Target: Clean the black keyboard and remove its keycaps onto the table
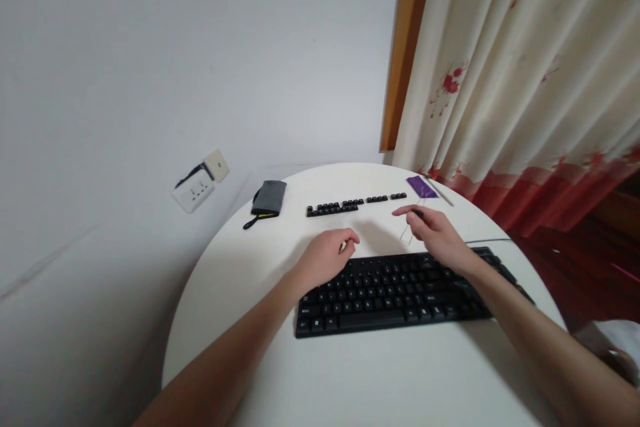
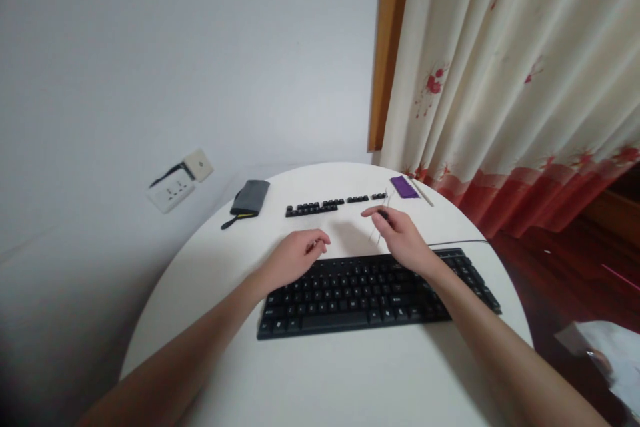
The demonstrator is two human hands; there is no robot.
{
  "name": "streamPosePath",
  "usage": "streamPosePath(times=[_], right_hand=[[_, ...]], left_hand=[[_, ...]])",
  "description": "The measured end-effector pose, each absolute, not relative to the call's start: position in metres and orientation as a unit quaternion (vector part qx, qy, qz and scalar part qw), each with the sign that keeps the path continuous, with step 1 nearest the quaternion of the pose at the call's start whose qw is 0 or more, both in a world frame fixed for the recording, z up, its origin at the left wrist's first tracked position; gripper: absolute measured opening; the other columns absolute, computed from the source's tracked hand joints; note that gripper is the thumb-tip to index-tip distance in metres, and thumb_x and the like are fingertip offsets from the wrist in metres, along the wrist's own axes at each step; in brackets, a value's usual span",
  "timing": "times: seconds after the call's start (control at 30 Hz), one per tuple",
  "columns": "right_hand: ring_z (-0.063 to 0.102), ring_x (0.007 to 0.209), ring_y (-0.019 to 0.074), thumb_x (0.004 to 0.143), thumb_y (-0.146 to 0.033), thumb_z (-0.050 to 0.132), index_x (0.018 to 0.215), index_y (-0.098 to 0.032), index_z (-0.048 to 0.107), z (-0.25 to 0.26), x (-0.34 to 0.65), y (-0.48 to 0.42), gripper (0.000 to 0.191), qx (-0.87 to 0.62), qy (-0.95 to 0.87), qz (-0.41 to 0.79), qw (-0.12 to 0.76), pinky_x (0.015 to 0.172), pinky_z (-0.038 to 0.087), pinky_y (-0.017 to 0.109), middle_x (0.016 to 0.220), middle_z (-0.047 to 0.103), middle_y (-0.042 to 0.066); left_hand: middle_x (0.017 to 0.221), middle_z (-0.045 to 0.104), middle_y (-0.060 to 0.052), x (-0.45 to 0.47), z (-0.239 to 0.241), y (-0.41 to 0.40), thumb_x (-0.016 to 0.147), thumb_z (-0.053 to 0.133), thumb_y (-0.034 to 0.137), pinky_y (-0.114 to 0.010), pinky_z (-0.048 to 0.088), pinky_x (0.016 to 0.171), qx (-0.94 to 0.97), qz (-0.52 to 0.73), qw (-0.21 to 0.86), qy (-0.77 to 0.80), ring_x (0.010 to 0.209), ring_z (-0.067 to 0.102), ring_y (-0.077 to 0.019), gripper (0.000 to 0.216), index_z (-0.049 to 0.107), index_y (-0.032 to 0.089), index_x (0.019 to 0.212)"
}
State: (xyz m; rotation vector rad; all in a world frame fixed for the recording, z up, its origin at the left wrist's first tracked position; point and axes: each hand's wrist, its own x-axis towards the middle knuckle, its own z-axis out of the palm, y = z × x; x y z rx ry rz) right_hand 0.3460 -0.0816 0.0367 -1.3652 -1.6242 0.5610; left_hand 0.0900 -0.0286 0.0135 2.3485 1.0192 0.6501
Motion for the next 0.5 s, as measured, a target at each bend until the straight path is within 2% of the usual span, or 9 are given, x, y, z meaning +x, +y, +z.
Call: streamPosePath(times=[0.07, 0.2, 0.37, 0.5], right_hand=[[0.055, 0.065, 0.0153, 0.092, -0.041, 0.053, 0.103, -0.017, 0.069, 0.033, 0.348, -0.09, 0.03, -0.522, -0.688, 0.275, 0.422, 0.061, 0.044, 0.027, 0.074, 0.063, 0.002], [0.057, 0.063, 0.0141, 0.09, -0.038, 0.06, 0.089, -0.018, 0.067, 0.027, 0.346, -0.095, 0.021, -0.472, -0.714, 0.342, 0.388, 0.062, 0.047, 0.027, 0.075, 0.064, 0.001], [0.061, 0.075, 0.0162, 0.091, -0.035, 0.059, 0.086, -0.018, 0.07, 0.022, 0.335, -0.095, 0.02, -0.443, -0.763, 0.289, 0.372, 0.074, 0.047, 0.029, 0.08, 0.066, 0.003], [0.06, 0.075, 0.0168, 0.092, -0.035, 0.058, 0.084, -0.018, 0.069, 0.017, 0.328, -0.096, 0.022, -0.432, -0.783, 0.277, 0.351, 0.073, 0.047, 0.029, 0.08, 0.066, 0.004]], left_hand=[[0.096, 0.073, -0.001, 0.098, 0.018, -0.043, 0.089, 0.047, 0.019, -0.028, 0.046, 0.077, 0.884, 0.218, 0.221, 0.349, 0.086, 0.065, -0.019, 0.024, 0.07, 0.024, 0.096], [0.098, 0.072, -0.001, 0.108, 0.016, -0.056, 0.09, 0.047, 0.018, -0.029, 0.046, 0.081, 0.909, 0.178, 0.217, 0.309, 0.09, 0.065, -0.0193, 0.025, 0.07, 0.025, 0.097], [0.096, 0.071, -0.001, 0.112, 0.009, -0.055, 0.091, 0.047, 0.018, -0.029, 0.046, 0.08, 0.915, 0.153, 0.224, 0.298, 0.089, 0.064, -0.0189, 0.024, 0.069, 0.024, 0.095], [0.092, 0.07, -0.001, 0.113, 0.008, -0.054, 0.093, 0.046, 0.02, -0.028, 0.046, 0.077, 0.916, 0.149, 0.219, 0.302, 0.085, 0.064, -0.0183, 0.023, 0.069, 0.024, 0.092]])
